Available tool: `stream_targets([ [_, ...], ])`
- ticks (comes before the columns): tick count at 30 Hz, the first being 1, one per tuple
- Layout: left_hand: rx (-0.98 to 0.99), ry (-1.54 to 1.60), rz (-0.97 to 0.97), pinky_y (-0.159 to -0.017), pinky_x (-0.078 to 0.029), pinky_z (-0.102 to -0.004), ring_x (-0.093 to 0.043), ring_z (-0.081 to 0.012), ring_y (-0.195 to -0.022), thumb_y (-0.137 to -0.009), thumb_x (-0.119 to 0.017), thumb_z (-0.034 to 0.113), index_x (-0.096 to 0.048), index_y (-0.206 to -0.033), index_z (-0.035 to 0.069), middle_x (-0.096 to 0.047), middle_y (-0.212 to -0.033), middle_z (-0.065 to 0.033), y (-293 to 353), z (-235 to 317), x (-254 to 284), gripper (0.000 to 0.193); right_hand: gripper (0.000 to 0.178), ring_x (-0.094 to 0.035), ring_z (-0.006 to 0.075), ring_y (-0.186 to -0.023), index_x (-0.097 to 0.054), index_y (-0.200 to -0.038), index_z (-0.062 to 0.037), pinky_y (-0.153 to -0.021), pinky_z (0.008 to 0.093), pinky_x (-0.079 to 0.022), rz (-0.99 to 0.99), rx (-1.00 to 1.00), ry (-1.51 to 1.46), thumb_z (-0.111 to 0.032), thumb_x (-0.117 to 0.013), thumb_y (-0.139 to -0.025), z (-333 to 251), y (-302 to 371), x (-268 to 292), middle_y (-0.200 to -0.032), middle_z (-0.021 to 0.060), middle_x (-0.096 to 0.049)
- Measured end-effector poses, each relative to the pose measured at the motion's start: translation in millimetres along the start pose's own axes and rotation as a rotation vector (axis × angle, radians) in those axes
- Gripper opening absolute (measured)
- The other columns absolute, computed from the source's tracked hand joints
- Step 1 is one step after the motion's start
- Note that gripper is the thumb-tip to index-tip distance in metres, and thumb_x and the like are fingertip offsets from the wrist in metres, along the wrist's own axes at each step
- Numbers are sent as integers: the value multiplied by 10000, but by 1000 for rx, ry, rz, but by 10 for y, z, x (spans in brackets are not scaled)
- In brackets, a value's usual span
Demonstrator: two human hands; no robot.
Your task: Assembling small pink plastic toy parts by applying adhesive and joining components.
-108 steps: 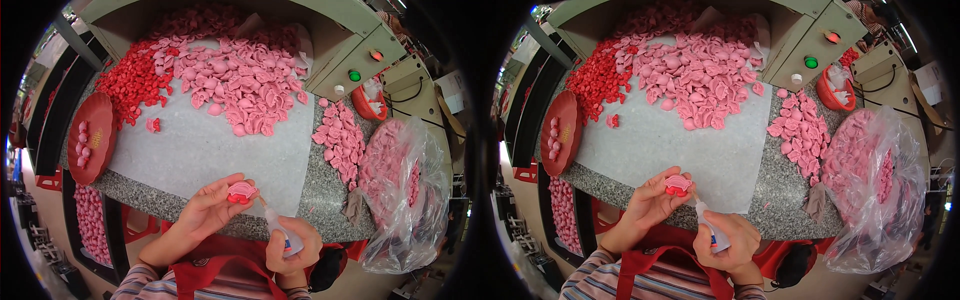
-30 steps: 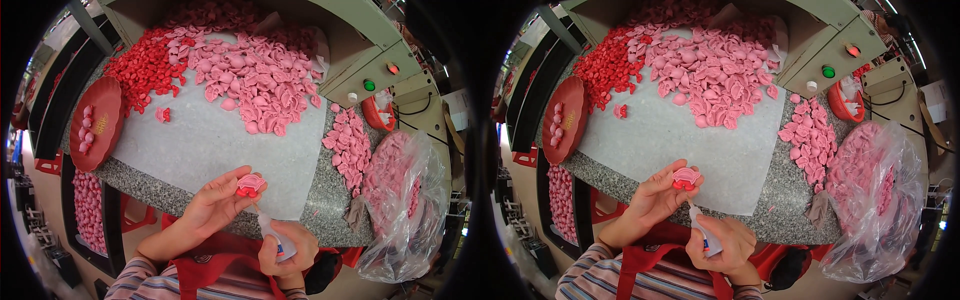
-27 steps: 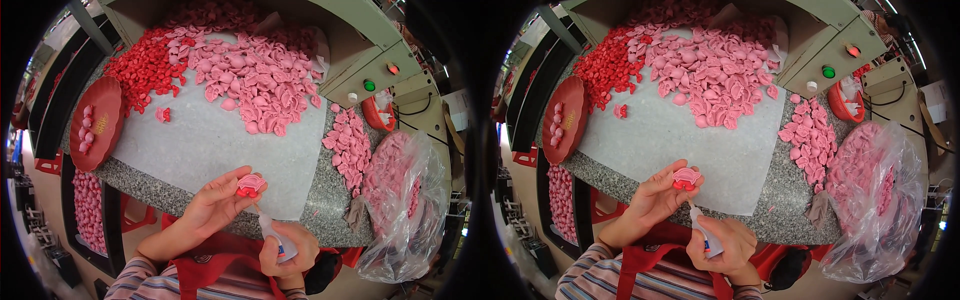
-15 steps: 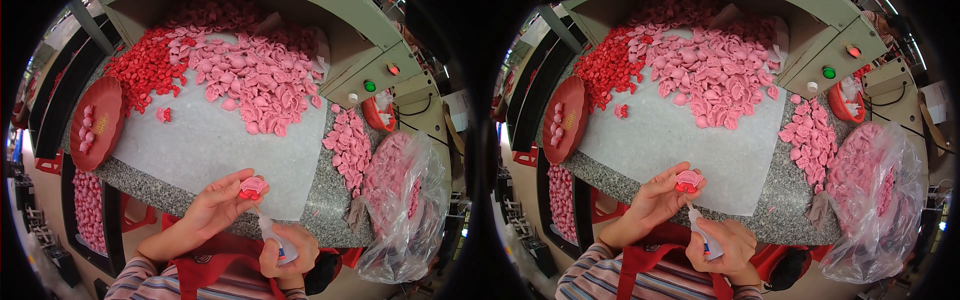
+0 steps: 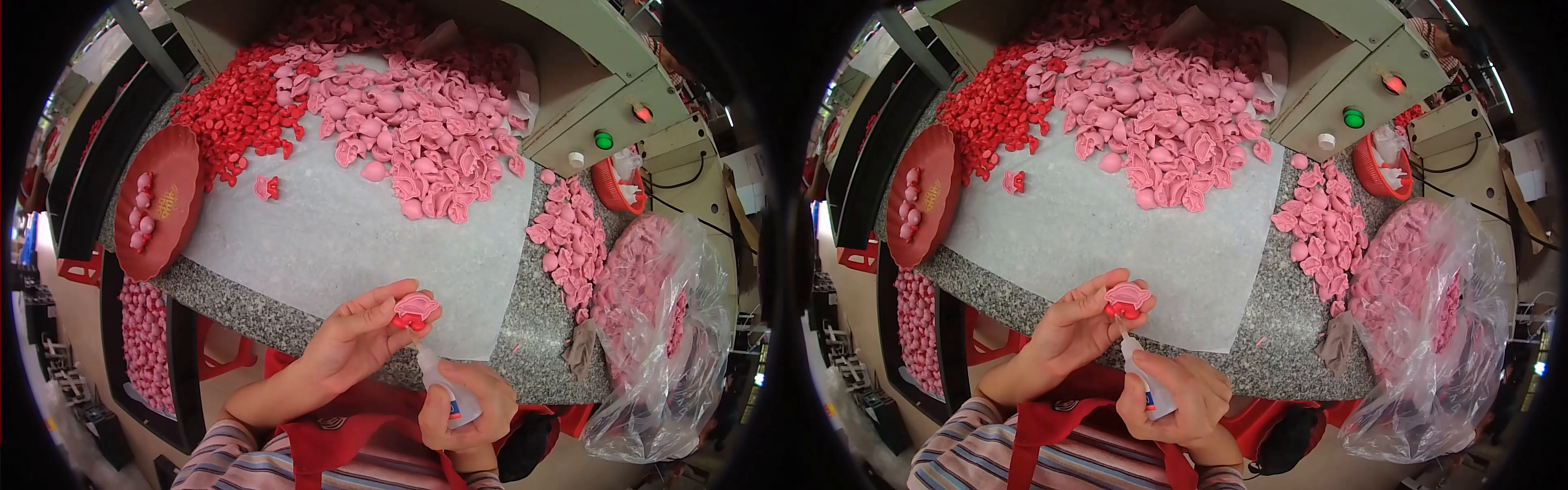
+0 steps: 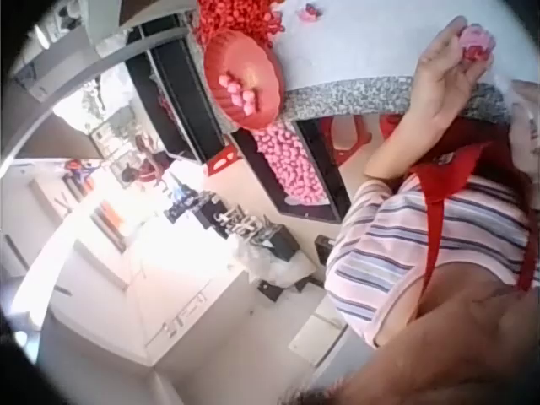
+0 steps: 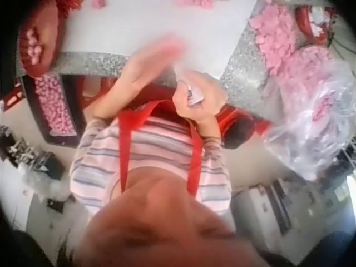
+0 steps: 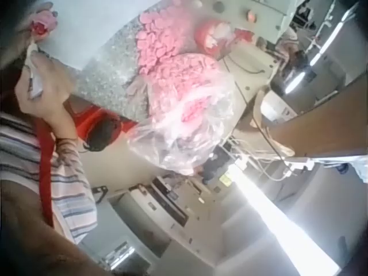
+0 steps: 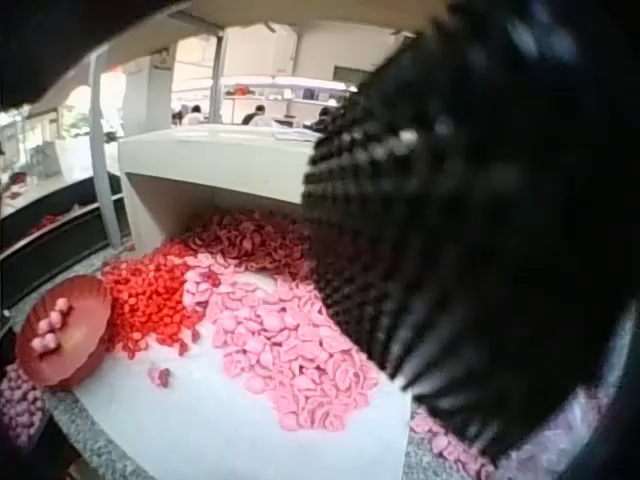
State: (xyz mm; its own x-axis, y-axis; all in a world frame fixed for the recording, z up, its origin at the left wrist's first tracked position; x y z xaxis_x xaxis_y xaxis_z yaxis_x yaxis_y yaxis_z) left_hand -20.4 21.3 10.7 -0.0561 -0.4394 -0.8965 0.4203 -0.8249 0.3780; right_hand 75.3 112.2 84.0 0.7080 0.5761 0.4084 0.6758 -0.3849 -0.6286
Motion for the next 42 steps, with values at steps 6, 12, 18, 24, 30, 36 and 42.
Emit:
stream_targets([
  [6,8,-9,-11,-933,-403,-373,-469,-302,-1094,-832,-525,117,-438,-1170,12,-477,-1163,-166,-24,-18,-70,364,243,-544,182,-454,-578,-853,42,-442,254,-456,63,-70,7,-30,-597,-622,23,23,151,-649,95,-593],
  [12,-21,-77,113,-918,-418,-367,-481,-303,-1076,-838,-518,112,-400,-1187,-2,-491,-1127,-174,-46,-15,93,386,236,-576,171,-649,-543,-930,32,-549,242,-469,237,-1025,-605,12,-517,-696,725,237,274,-767,100,-585],
  [18,66,-126,135,-920,-416,-374,-482,-304,-1069,-855,-495,135,-347,-1226,-4,-489,-1115,-172,-32,-142,15,423,211,-524,155,-640,-536,-861,-21,-568,275,-439,287,-686,390,-53,-645,-683,1627,100,827,-710,44,-530],
  [24,62,-112,142,-916,-418,-376,-488,-299,-1061,-865,-481,141,-335,-1228,-17,-488,-1112,-177,-22,-142,-11,422,141,-529,160,-579,-617,-768,-37,-523,295,-408,145,-483,896,-149,-663,-695,1608,-62,934,-669,62,-550],
  [30,88,-85,124,-925,-411,-363,-488,-279,-1064,-875,-469,156,-328,-1232,-26,-490,-1113,-169,-56,-116,-1,425,204,-475,78,-439,-605,-796,24,-388,201,-325,-61,-1212,-313,-143,-662,-695,1406,295,398,-581,41,-559],
  [36,134,24,140,-904,-432,-372,-497,-295,-1042,-851,-497,128,-355,-1214,0,-483,-1108,-168,-36,-98,61,410,162,-528,108,-494,-622,-826,21,-447,225,-400,-97,-820,381,-83,-645,-704,1380,271,668,-664,54,-591],
  [42,175,51,117,-896,-440,-368,-497,-295,-1043,-856,-492,136,-366,-1203,-1,-482,-1104,-174,-56,-159,56,394,223,-576,165,-744,-629,-876,-8,-641,246,-449,-216,-464,210,17,-645,-655,1214,130,512,-879,90,-590],
])
Point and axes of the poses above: each hand's wrist, its own y-axis away from the middle knuckle, its own x-axis out of the back of the hand, z = x × y, the point moved 4 cm from there along -y, towards the middle knuckle
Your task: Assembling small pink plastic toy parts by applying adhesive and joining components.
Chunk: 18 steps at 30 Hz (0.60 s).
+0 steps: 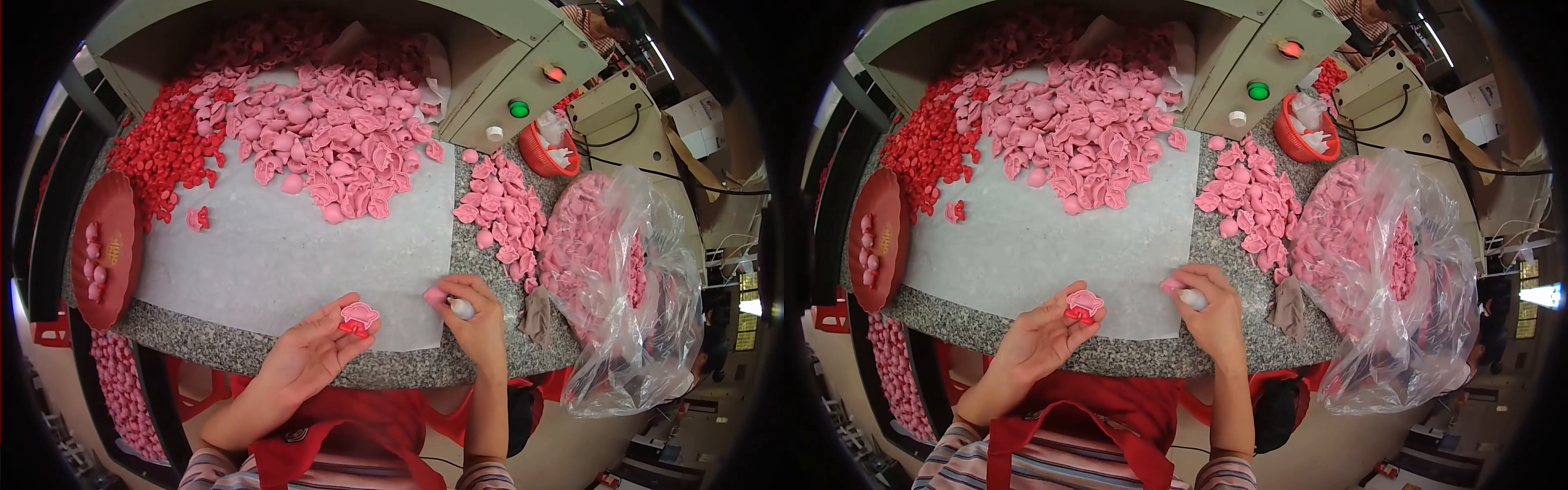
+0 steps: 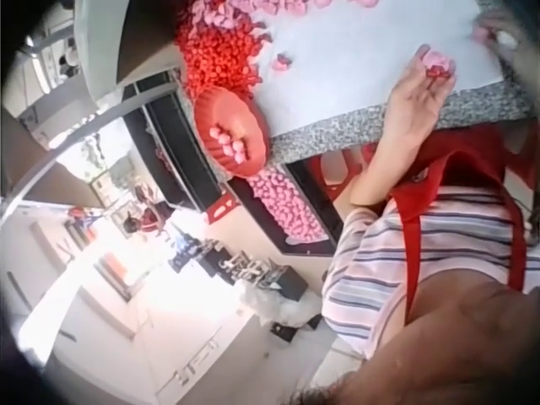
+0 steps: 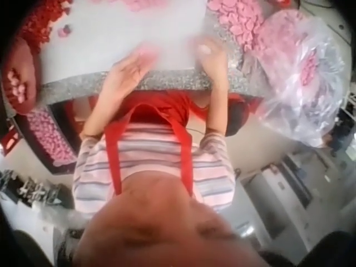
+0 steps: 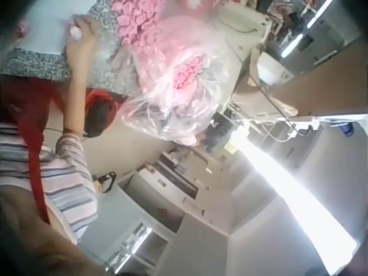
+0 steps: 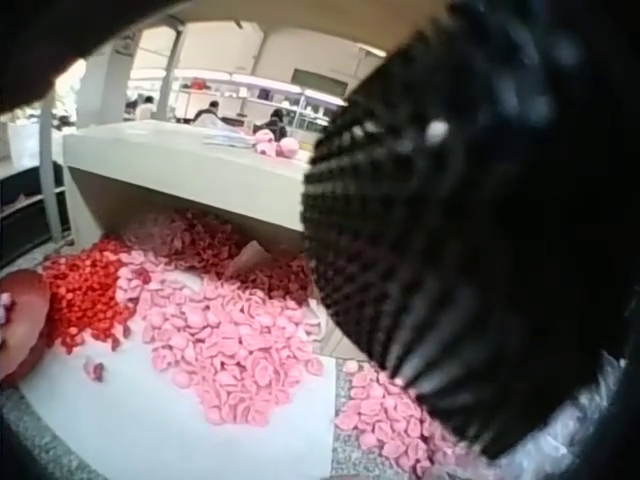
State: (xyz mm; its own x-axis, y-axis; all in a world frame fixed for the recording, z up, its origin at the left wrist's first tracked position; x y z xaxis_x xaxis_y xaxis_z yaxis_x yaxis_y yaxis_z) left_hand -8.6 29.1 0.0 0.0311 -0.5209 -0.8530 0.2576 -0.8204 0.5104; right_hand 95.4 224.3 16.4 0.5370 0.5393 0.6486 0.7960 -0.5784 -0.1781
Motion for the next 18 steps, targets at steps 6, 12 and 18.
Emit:
stream_targets([
  [6,-50,-22,1,-904,-435,-361,-509,-274,-1034,-866,-472,122,-379,-1196,-9,-496,-1103,-165,-31,-28,29,367,273,-549,137,-708,-628,-910,-3,-632,229,-437,-39,-111,-282,53,-640,-643,-226,96,-165,-929,95,-575],
  [12,-108,-70,-35,-876,-445,-322,-537,-200,-991,-872,-466,101,-468,-1149,-26,-550,-1060,-120,7,-127,-62,304,347,-508,109,-665,-622,-932,-4,-572,202,-425,137,53,-367,90,-683,-603,-816,316,-390,-937,99,-559],
  [18,-183,-160,2,-852,-458,-311,-542,-188,-982,-869,-471,89,-516,-1108,-21,-562,-1054,-113,82,-71,-29,266,341,-504,110,-659,-627,-931,-22,-559,205,-421,93,33,-399,63,-699,-608,-858,338,-470,-890,84,-553],
])
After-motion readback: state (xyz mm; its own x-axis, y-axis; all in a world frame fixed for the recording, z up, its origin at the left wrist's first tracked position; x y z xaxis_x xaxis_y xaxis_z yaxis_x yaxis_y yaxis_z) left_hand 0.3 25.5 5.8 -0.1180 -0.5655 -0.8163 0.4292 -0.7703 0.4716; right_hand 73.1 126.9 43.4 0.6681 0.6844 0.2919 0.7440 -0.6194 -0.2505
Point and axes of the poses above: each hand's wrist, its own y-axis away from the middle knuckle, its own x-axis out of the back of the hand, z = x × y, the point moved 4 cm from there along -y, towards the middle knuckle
